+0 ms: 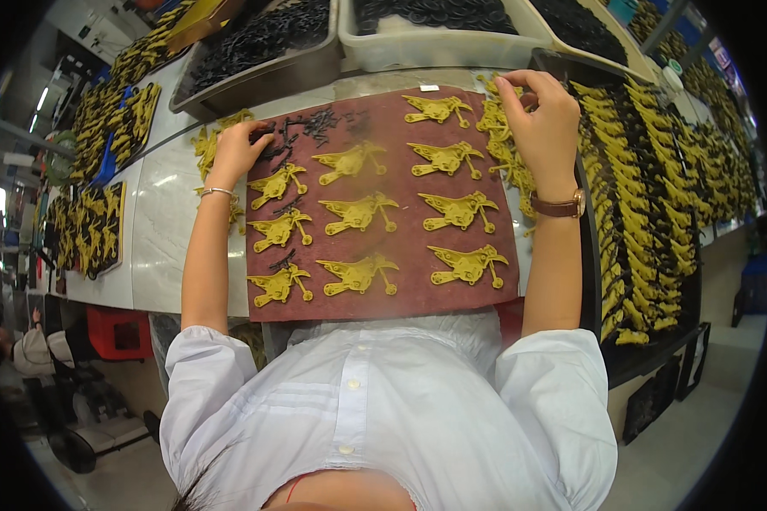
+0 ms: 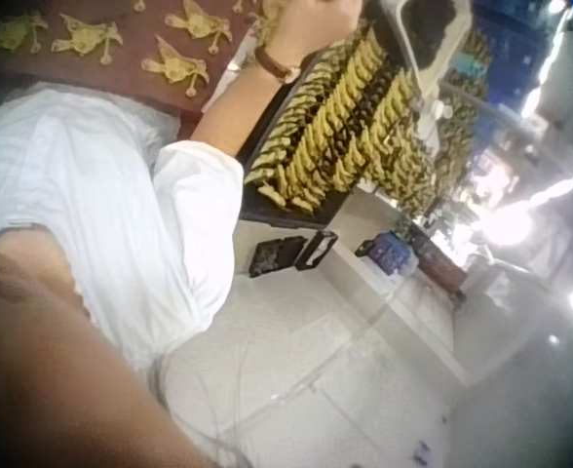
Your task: The person assembles small yellow toy motorcycles by hand, attaching wheels and other small plastic components from a container onto a plastic frame.
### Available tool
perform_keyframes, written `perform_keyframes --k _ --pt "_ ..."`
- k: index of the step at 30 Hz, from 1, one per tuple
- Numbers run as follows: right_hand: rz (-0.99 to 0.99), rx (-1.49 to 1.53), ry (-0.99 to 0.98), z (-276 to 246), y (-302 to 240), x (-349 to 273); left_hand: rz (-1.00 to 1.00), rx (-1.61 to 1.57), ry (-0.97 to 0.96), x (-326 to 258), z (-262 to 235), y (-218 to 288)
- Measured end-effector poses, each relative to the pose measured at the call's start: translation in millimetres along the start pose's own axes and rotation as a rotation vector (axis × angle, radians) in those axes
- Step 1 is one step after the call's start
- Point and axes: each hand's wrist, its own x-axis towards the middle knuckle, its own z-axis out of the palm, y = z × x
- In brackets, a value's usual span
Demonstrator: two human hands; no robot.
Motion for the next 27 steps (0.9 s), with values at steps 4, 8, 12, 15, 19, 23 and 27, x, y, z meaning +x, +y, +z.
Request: perform_keyframes --k 4,8,12,15,19,23,27 --pt "0.009 0.033 0.076 -16.8 -4.0 -14.4 -0.027 -0.024 -0.057 13.7 1.4 -0.2" --pt "0.068 0.140 0.160 -33.4 -4.4 -33.6 0.005 -0.061 -0.082 24.6 1.1 2.3" --pt "0.172 0.368 0.196 -43.8 -7.7 -54.1 0.002 -0.089 0.035 24.4 -2.1 -0.9" --pt "0.256 0.526 0.163 -40.4 -5.4 -58.5 0.004 -0.099 0.159 29.5 -4.5 -15.6" --pt "0.388 0.770 0.011 -21.6 -8.3 -57.0 -0.147 -0.760 0.157 33.7 -17.2 -3.1" --pt "0.670 1.361 -0.265 16.8 -32.4 -51.6 -0.136 -1.467 -0.080 22.8 -41.2 79.2" --pt "1.160 1.764 -0.574 53.6 -64.6 -44.3 -0.086 -1.663 -0.195 5.5 -37.9 158.7"
